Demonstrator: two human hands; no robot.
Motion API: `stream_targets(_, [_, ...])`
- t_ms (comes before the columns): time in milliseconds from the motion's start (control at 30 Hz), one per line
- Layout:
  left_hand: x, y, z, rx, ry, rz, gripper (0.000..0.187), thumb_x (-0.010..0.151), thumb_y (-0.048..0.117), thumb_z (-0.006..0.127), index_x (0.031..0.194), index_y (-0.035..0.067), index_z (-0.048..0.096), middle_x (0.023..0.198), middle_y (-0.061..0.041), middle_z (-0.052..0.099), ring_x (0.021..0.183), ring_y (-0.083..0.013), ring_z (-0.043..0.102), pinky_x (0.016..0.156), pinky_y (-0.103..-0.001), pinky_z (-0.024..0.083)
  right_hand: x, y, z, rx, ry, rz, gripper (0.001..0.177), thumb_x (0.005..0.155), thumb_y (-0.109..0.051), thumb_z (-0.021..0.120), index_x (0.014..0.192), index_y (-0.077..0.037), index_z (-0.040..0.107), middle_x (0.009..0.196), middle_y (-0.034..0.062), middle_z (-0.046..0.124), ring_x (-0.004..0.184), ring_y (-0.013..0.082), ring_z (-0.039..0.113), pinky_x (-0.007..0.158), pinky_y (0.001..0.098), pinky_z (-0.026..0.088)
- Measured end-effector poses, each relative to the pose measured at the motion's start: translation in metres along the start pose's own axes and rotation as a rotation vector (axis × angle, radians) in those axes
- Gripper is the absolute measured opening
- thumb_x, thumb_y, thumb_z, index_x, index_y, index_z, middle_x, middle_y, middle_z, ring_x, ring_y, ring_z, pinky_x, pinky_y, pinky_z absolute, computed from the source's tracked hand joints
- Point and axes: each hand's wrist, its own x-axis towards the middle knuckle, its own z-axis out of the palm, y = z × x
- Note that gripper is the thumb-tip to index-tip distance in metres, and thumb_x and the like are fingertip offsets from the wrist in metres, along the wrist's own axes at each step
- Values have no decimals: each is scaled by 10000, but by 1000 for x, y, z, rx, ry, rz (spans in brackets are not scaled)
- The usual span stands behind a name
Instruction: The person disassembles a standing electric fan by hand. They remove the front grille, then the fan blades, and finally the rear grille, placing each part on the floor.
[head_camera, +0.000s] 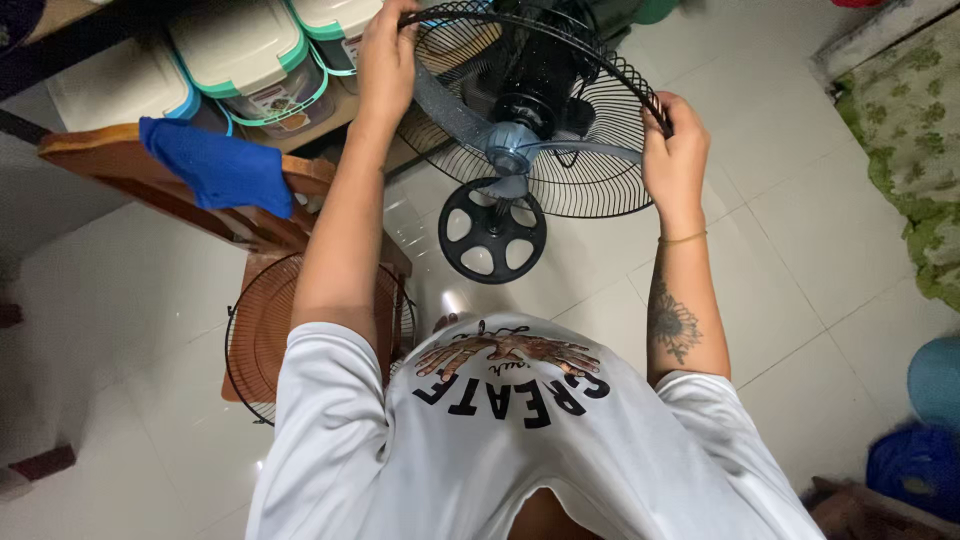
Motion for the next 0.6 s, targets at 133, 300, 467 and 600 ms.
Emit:
stream_targets(133, [-5, 8, 4, -7, 27, -70, 263, 1039, 63, 616, 1297, 94, 575, 1224, -139, 658, 1174, -360, 615, 1021, -451, 469, -3, -2, -1, 3, 9, 0, 140, 1037, -36, 624, 1146, 36, 674, 971, 167, 693, 873, 266, 664, 814, 344, 516])
stream_targets(300, [-19, 31, 3, 41, 153, -47, 388, 1018, 87, 618, 1393, 88, 516, 1338, -158, 579, 1272, -366, 532, 1103, -480, 374, -4, 5, -2, 25, 2, 20, 131, 1038, -33, 632, 1140, 36, 678, 946, 152, 685, 849, 243, 645, 796, 330, 510])
stream_targets(467, [-26, 39, -10, 22, 29, -105, 291, 1043, 69, 575, 1330, 118, 584, 1276, -102, 645, 1246, -326, 591, 1086, -451, 411, -2, 17, -5, 63, -10, 38, 157, 1022, -4, 604, 1155, 25, 683, 982, 114, 720, 887, 188, 672, 814, 304, 527])
stream_targets(600, [-27, 42, -13, 17, 16, -107, 258, 1047, 59, 567, 1297, 112, 601, 1250, -95, 659, 1224, -323, 595, 1074, -444, 416, 4, 22, -6, 67, -23, 56, 132, 1050, -18, 612, 1154, 24, 681, 957, 99, 718, 868, 167, 655, 805, 289, 520])
